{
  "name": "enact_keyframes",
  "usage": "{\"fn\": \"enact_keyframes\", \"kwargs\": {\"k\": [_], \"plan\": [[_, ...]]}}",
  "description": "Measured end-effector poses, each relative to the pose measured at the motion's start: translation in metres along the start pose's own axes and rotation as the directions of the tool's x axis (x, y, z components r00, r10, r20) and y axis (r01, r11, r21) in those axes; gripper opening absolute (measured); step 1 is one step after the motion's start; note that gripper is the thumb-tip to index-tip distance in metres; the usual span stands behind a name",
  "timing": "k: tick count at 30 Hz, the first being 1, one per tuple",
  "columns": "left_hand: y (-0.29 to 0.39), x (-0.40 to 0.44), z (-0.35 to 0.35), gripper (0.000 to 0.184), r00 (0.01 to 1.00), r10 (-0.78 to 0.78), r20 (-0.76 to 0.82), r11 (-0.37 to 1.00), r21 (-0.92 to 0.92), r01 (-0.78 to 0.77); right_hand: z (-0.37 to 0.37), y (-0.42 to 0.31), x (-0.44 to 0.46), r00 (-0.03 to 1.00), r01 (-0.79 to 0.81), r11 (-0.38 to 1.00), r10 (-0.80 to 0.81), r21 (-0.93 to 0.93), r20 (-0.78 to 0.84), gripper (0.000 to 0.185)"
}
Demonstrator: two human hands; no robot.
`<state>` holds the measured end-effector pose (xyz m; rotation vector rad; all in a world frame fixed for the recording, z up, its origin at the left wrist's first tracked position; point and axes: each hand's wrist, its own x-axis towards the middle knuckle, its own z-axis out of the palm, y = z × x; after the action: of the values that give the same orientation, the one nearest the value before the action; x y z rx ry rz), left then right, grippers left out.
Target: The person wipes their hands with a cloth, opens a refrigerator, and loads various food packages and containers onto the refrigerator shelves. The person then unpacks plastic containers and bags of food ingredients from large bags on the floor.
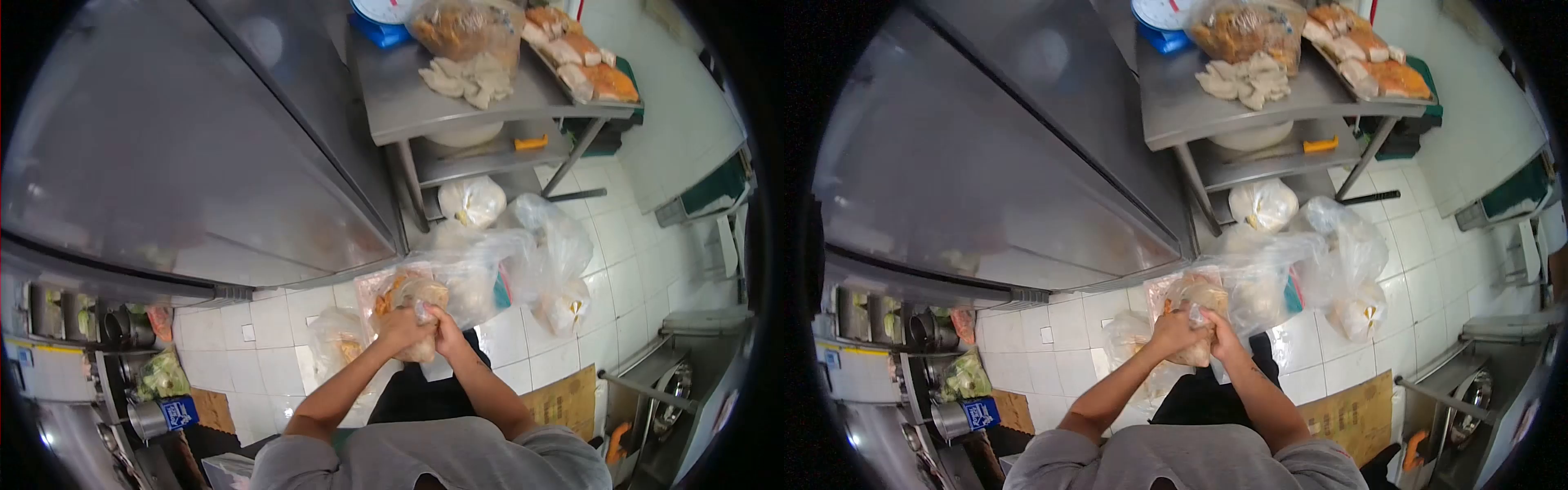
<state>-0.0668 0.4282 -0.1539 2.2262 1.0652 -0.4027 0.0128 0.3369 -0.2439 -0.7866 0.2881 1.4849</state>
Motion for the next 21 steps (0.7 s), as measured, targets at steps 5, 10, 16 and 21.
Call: {"fn": "enact_keyframes", "kwargs": {"k": [5,10,16,21], "plan": [[0.072,-0.070,-0.196,0.026,0.502,0.480,-0.720,0.832,0.191,-0.521,0.021,-0.062,-0.031,0.996,-0.063,0.996,0.060,0.057,0.069,0.044],[0.129,-0.164,-0.425,0.044,-0.460,0.171,-0.871,0.944,0.279,-0.178,0.053,-0.126,-0.068,0.991,-0.038,0.999,0.042,-0.037,0.130,0.046],[0.158,-0.173,-0.509,0.047,-0.233,-0.166,-0.958,0.742,0.034,-0.669,0.045,-0.159,-0.077,0.974,0.063,0.996,-0.075,0.061,0.212,0.038],[0.159,-0.190,-0.492,0.037,-0.135,-0.077,-0.988,0.752,0.032,-0.659,0.032,-0.163,-0.088,0.976,0.068,0.993,-0.085,0.092,0.199,0.037]]}}
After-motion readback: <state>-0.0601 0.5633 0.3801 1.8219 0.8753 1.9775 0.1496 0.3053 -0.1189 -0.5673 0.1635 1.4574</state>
